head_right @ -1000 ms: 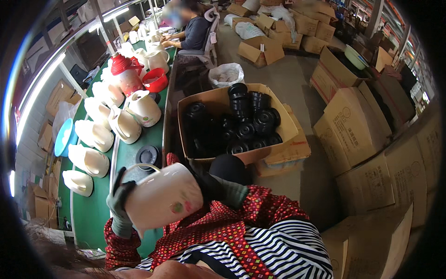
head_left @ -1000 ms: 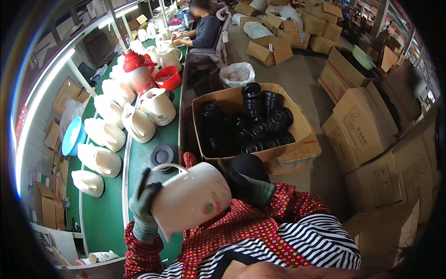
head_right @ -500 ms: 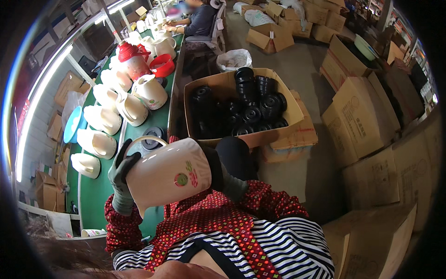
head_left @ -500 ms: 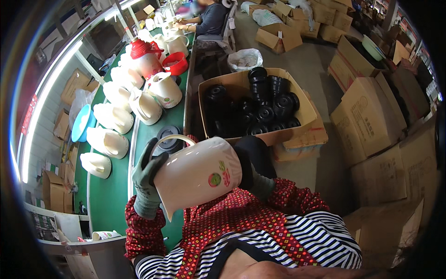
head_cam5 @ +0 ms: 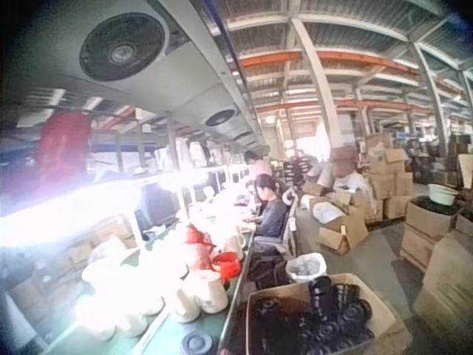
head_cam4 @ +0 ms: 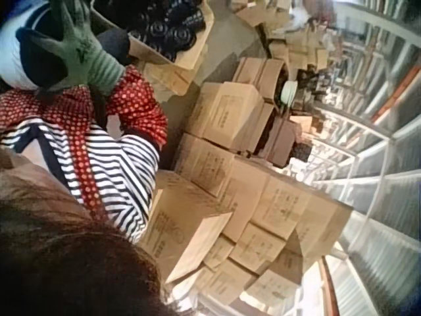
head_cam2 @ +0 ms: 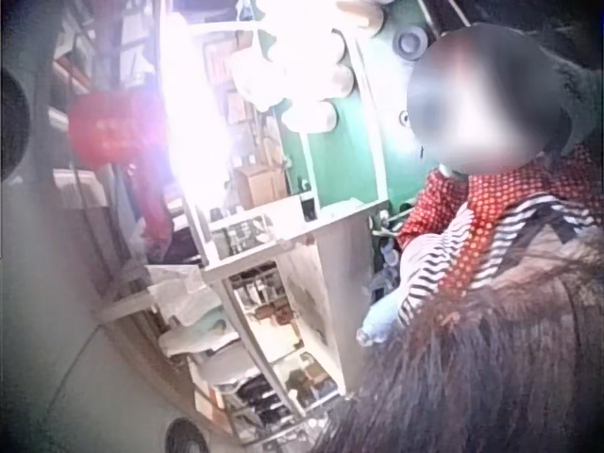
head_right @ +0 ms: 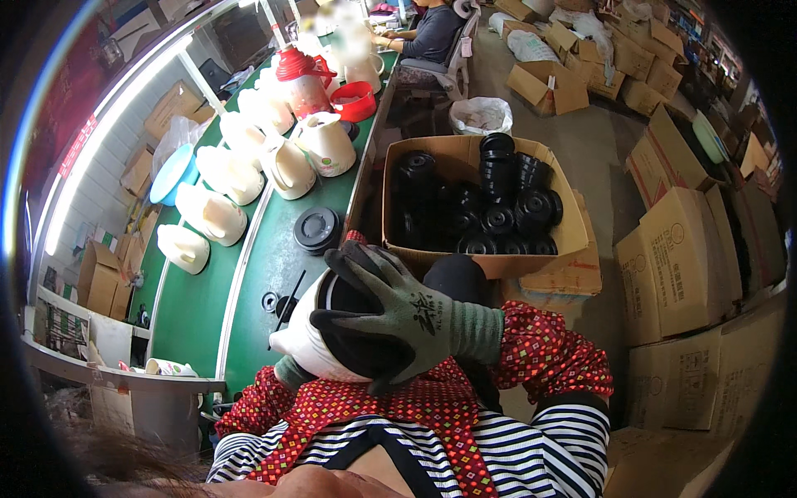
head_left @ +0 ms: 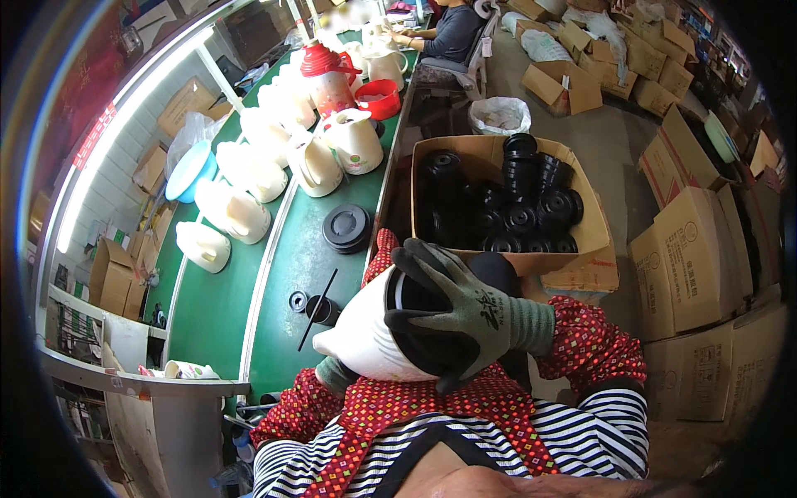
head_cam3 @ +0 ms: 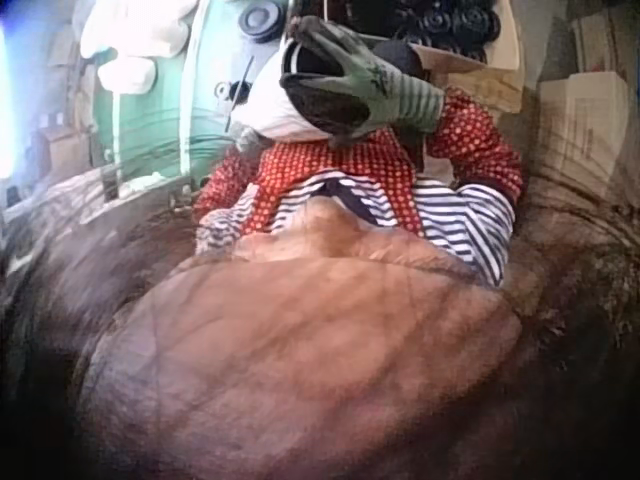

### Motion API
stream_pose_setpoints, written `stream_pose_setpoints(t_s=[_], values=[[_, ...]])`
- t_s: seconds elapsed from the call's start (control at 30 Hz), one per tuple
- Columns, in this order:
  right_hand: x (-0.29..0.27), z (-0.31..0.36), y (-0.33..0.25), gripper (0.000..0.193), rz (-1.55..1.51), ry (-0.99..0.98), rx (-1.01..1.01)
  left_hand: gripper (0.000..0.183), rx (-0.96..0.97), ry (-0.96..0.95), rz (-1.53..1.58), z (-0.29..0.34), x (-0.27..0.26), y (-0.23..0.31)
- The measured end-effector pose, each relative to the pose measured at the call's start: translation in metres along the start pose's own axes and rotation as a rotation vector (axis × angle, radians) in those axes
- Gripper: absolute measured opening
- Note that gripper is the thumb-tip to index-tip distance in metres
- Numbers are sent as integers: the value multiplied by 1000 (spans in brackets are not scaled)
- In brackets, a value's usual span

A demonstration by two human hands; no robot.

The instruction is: The person repeatedly picks up white plastic kettles from a conveyor belt, inserts black lids, and secures them with a metal tool. The person then places the assembled kettles back onto the belt. The process is repeated for multiple units.

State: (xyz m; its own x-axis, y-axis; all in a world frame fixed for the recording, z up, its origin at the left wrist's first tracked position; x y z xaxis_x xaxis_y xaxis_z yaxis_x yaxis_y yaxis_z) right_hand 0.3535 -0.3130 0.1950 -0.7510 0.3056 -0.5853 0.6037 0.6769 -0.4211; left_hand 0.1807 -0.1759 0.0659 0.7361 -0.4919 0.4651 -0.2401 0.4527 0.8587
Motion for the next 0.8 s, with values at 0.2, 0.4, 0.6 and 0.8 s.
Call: stream_pose_setpoints(t_s=[0.2,0.4,0.6,0.8], values=[[10,29,36,81,-156,403,88,33,96,18,-231,-7,-3,19],[98,92,108,58,-1134,884,617,37,267,31,-755,-18,-15,75],[128,116,136,59,-1004,771,795,31,564,-21,-1228,-20,5,126],[69,14,63,87,-119,246,322,45,517,47,-1826,-41,6,107]])
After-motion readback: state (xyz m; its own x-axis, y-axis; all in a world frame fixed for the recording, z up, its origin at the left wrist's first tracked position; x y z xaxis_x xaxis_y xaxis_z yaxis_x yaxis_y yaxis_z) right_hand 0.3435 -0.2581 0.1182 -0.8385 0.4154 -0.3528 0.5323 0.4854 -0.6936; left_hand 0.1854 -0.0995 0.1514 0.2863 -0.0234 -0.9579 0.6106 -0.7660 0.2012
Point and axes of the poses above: each hand's wrist, its own z-axis away from the middle knuckle, its own x-axis out of the palm, y = z × x, the point moved 5 cm from there along -z, towards the middle knuckle, and after that the axes turned 9 degrees about y, right-handed, at the moved point
